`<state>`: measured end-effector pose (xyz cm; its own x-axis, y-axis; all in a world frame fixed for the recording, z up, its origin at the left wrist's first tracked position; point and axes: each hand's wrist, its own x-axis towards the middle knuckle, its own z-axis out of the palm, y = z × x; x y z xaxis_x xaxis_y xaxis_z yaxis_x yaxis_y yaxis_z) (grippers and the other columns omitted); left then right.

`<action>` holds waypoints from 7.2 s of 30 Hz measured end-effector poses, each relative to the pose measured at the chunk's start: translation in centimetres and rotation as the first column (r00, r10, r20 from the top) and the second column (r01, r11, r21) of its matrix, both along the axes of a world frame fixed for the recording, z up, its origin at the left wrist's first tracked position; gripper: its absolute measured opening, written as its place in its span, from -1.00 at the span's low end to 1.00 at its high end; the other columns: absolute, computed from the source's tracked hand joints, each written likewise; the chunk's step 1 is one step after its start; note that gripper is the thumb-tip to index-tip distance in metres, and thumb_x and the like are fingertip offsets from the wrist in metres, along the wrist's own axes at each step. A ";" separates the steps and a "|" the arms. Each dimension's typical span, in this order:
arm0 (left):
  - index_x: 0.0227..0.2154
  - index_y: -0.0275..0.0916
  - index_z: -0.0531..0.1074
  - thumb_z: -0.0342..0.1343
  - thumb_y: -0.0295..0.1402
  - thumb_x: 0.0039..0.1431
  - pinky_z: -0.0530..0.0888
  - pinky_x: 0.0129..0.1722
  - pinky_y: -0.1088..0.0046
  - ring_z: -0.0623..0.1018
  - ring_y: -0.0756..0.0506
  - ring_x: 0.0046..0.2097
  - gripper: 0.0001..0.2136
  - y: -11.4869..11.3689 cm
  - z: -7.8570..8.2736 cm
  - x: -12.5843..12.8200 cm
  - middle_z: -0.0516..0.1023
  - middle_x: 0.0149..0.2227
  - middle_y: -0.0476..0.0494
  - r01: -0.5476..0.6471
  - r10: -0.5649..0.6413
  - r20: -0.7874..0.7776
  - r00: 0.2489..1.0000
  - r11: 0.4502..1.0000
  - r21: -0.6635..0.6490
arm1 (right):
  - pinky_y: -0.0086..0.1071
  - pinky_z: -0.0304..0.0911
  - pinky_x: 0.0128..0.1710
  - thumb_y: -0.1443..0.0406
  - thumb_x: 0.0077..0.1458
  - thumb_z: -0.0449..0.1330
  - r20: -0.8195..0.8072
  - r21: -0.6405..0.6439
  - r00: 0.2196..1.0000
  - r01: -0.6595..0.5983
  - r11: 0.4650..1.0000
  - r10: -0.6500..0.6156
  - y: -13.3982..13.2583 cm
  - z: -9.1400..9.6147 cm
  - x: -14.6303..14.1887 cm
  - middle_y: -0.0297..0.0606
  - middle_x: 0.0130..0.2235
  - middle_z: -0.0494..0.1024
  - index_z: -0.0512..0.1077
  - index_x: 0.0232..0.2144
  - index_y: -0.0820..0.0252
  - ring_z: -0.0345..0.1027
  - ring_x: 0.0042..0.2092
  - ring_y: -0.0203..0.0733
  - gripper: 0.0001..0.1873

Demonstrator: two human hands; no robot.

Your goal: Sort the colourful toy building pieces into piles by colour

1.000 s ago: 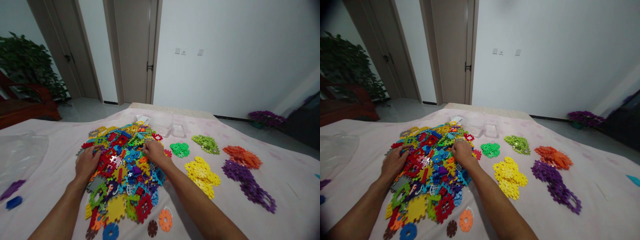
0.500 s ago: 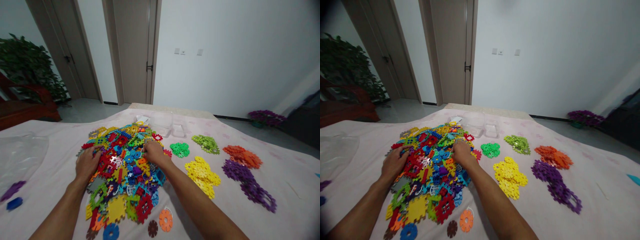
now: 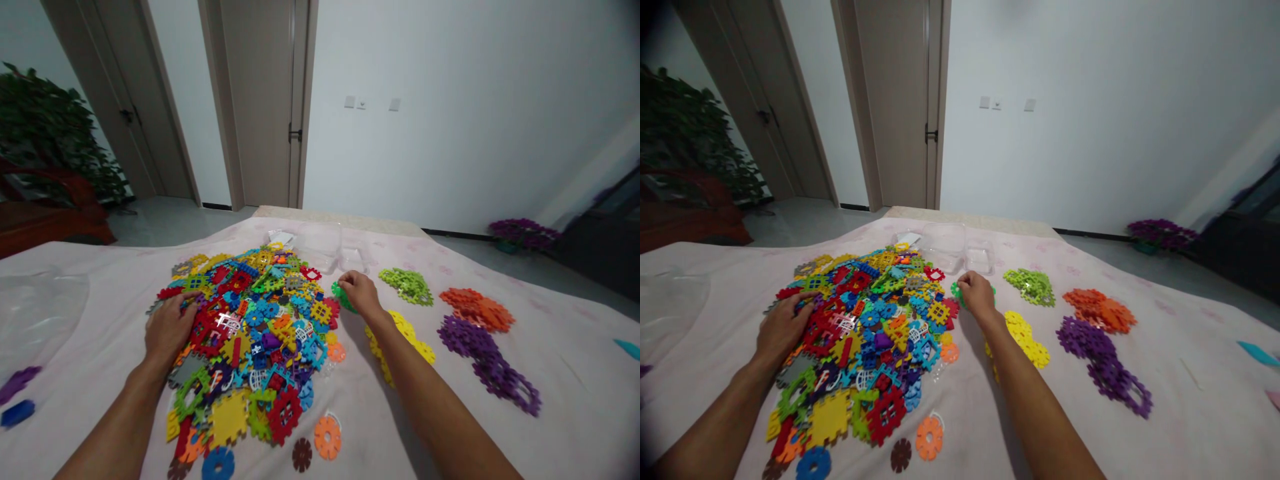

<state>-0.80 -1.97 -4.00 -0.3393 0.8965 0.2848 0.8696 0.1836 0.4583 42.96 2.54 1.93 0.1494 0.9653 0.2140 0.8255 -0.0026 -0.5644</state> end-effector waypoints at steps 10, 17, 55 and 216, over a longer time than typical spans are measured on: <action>0.11 -0.13 0.51 -0.16 -0.13 0.37 0.37 0.18 0.01 0.49 -0.33 0.17 -0.55 0.1 -0.2 0.0 0.53 0.14 -0.29 0.006 -0.006 -0.007 1.000 1.000 0.009 | -0.36 0.18 -0.18 0.36 0.15 0.21 0.174 0.035 0.978 0.111 0.993 -0.115 -0.7 -0.7 1.7 -0.13 -0.08 0.60 0.61 -0.22 0.16 0.43 -0.04 -0.06 -0.81; 0.10 -0.12 0.51 -0.16 -0.13 0.37 0.36 0.18 0.04 0.49 -0.32 0.15 -0.56 0.1 -0.2 0.0 0.54 0.12 -0.26 0.007 -0.007 -0.016 1.000 1.000 0.017 | -0.39 0.25 -0.01 0.35 0.21 0.21 0.152 0.021 0.845 -0.522 0.853 0.513 -2.5 -0.2 -11.1 -0.29 -0.12 0.65 0.63 -0.21 0.07 0.45 -0.03 -0.16 -0.81; 0.13 -0.13 0.50 -0.20 -0.10 0.39 0.38 0.16 0.04 0.49 -0.34 0.16 -0.52 -0.2 0.2 0.1 0.53 0.13 -0.31 0.004 -0.004 -0.022 1.000 1.000 -0.019 | -0.43 0.24 -0.21 0.25 0.21 0.16 -0.004 0.043 0.999 0.054 0.998 -0.054 -0.6 -0.4 -0.5 -0.25 -0.22 0.69 0.62 -0.27 0.13 0.52 -0.17 -0.17 -0.78; 0.15 -0.12 0.46 -0.25 -0.08 0.39 0.36 0.18 0.07 0.45 -0.33 0.19 -0.50 -0.2 0.4 -0.1 0.49 0.16 -0.30 -0.008 0.003 -0.055 0.999 0.996 -0.087 | -0.41 0.08 -0.33 0.28 0.19 0.23 0.117 -0.186 0.968 -0.198 0.962 0.221 -6.2 -1.1 -4.0 -0.34 -0.24 0.69 0.64 -0.26 0.07 0.49 -0.21 -0.20 -0.84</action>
<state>-0.85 -2.12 -3.62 -0.3304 0.9168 0.2242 0.8917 0.2253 0.3925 38.92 -3.63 0.88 -0.0791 0.9958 0.0464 0.8866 0.0915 -0.4534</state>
